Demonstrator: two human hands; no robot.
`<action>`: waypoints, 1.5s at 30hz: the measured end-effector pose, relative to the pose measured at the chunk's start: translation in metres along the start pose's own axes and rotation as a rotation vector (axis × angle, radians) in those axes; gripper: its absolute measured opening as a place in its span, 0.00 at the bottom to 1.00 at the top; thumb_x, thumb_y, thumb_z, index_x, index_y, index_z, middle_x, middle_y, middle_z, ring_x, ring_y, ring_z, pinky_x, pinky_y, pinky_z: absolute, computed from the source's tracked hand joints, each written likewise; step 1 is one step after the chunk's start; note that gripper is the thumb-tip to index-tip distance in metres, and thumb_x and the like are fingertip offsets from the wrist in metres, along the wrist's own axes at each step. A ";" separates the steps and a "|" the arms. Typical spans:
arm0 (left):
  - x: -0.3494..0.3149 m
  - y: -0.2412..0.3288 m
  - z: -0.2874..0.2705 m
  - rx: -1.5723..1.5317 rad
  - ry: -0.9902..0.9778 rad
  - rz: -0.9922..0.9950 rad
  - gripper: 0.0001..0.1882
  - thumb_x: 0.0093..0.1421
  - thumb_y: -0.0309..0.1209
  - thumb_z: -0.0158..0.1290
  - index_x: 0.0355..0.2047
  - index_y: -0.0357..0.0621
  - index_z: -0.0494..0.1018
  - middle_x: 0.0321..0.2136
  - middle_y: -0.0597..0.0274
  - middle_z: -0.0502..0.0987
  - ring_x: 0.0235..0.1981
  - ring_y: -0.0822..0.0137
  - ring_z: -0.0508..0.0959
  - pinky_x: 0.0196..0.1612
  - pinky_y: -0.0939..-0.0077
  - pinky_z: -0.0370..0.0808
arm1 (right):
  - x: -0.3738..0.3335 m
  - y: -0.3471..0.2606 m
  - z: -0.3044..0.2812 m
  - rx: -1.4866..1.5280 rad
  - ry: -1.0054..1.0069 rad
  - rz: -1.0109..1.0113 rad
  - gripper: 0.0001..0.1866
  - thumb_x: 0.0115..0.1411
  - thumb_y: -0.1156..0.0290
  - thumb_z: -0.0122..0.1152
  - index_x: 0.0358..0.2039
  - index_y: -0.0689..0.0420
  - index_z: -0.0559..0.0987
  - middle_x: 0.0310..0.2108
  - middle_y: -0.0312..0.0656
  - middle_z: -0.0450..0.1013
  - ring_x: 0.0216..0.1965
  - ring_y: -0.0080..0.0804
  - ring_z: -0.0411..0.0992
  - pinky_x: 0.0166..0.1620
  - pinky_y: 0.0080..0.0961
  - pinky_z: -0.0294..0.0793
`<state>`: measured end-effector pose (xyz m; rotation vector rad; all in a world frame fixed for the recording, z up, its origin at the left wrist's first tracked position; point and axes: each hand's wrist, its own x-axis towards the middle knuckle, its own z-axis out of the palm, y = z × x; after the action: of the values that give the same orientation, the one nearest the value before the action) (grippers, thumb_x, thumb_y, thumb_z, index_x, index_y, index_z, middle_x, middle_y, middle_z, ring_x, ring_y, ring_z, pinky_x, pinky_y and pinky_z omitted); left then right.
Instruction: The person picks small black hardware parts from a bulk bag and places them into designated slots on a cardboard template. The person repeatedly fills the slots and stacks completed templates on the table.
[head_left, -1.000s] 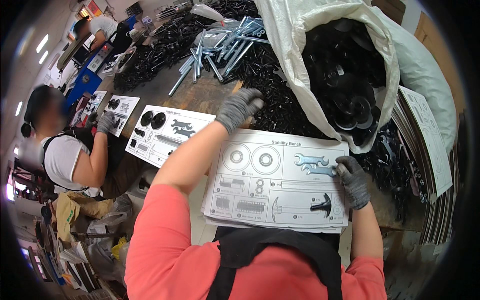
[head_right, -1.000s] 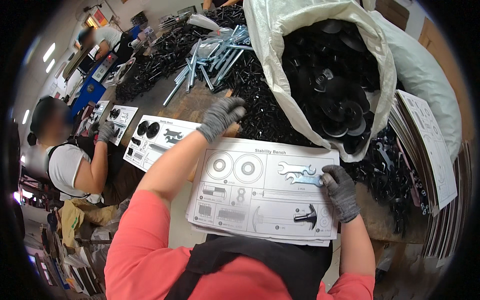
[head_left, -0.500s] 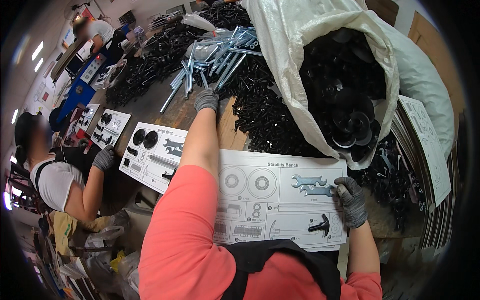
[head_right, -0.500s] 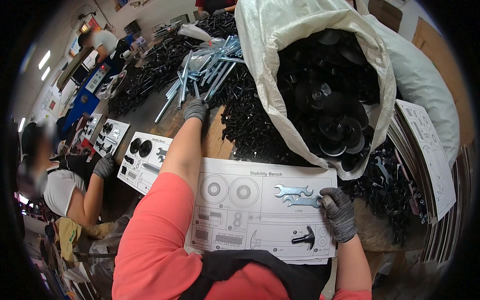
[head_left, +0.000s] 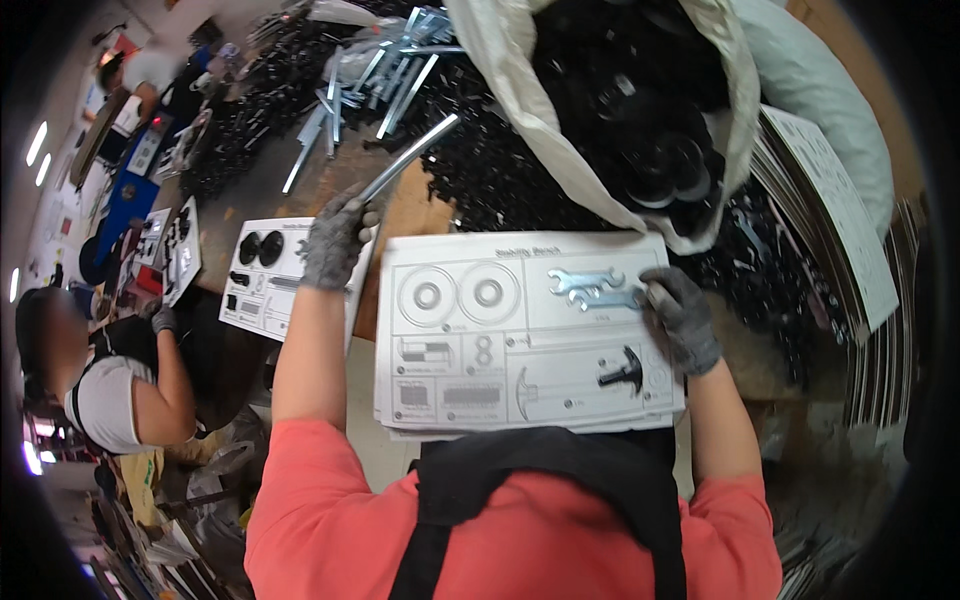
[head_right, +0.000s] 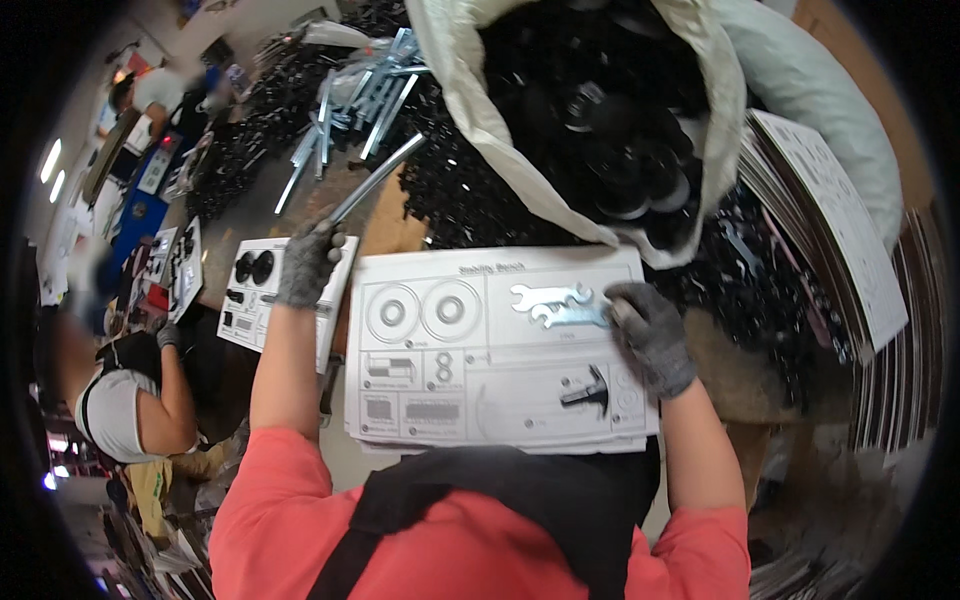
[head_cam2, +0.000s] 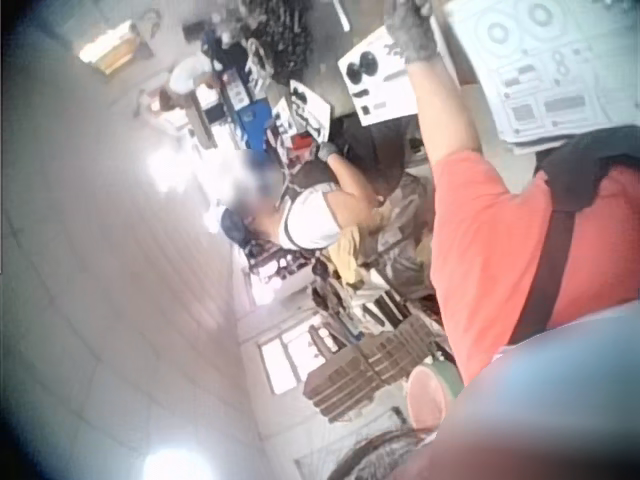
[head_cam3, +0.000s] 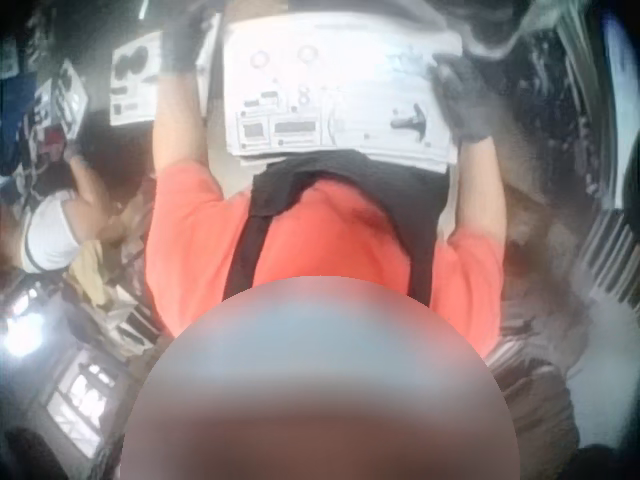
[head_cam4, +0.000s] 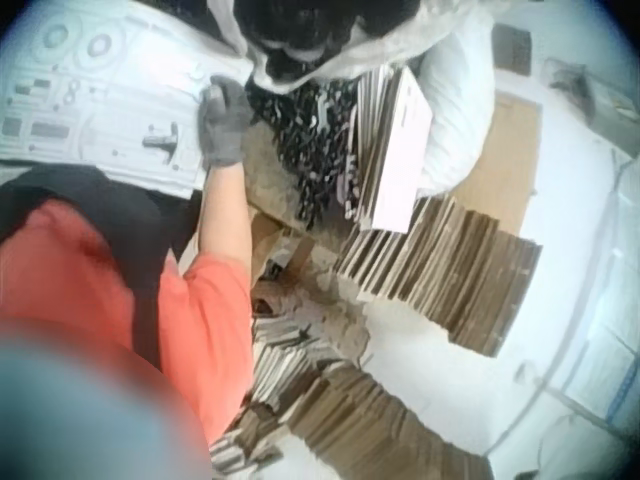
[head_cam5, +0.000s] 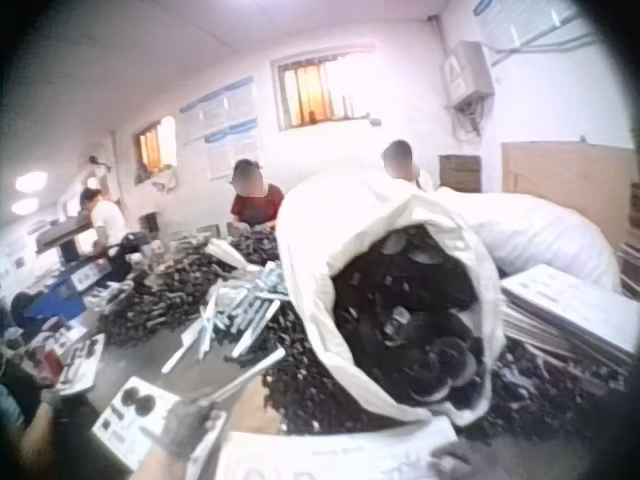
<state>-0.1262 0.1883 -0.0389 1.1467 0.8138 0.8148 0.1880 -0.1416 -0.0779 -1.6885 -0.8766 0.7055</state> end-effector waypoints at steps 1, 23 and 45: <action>-0.019 -0.002 0.009 -0.002 -0.088 0.048 0.19 0.59 0.28 0.49 0.50 0.35 0.65 0.27 0.60 0.73 0.22 0.75 0.73 0.21 0.88 0.70 | 0.001 0.000 0.000 0.020 -0.001 0.018 0.12 0.55 0.67 0.55 0.38 0.58 0.76 0.26 0.38 0.72 0.22 0.18 0.66 0.26 0.17 0.65; -0.113 -0.050 0.127 1.101 -0.694 0.485 0.13 0.50 0.31 0.58 0.37 0.42 0.76 0.28 0.57 0.75 0.30 0.58 0.76 0.33 0.71 0.73 | -0.042 -0.015 -0.027 -0.685 -0.128 -0.197 0.14 0.52 0.71 0.59 0.40 0.59 0.75 0.34 0.45 0.71 0.39 0.41 0.70 0.44 0.33 0.69; 0.013 -0.013 0.303 1.688 -0.240 1.389 0.10 0.50 0.34 0.49 0.33 0.51 0.75 0.36 0.64 0.73 0.40 0.65 0.72 0.40 0.66 0.68 | 0.107 -0.045 -0.013 -1.483 0.290 -0.686 0.08 0.50 0.65 0.54 0.31 0.47 0.78 0.34 0.37 0.71 0.36 0.35 0.71 0.42 0.36 0.71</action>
<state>0.1460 0.0637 0.0111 3.4315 0.2144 0.9237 0.2485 -0.0521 -0.0342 -2.3192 -1.8203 -0.9100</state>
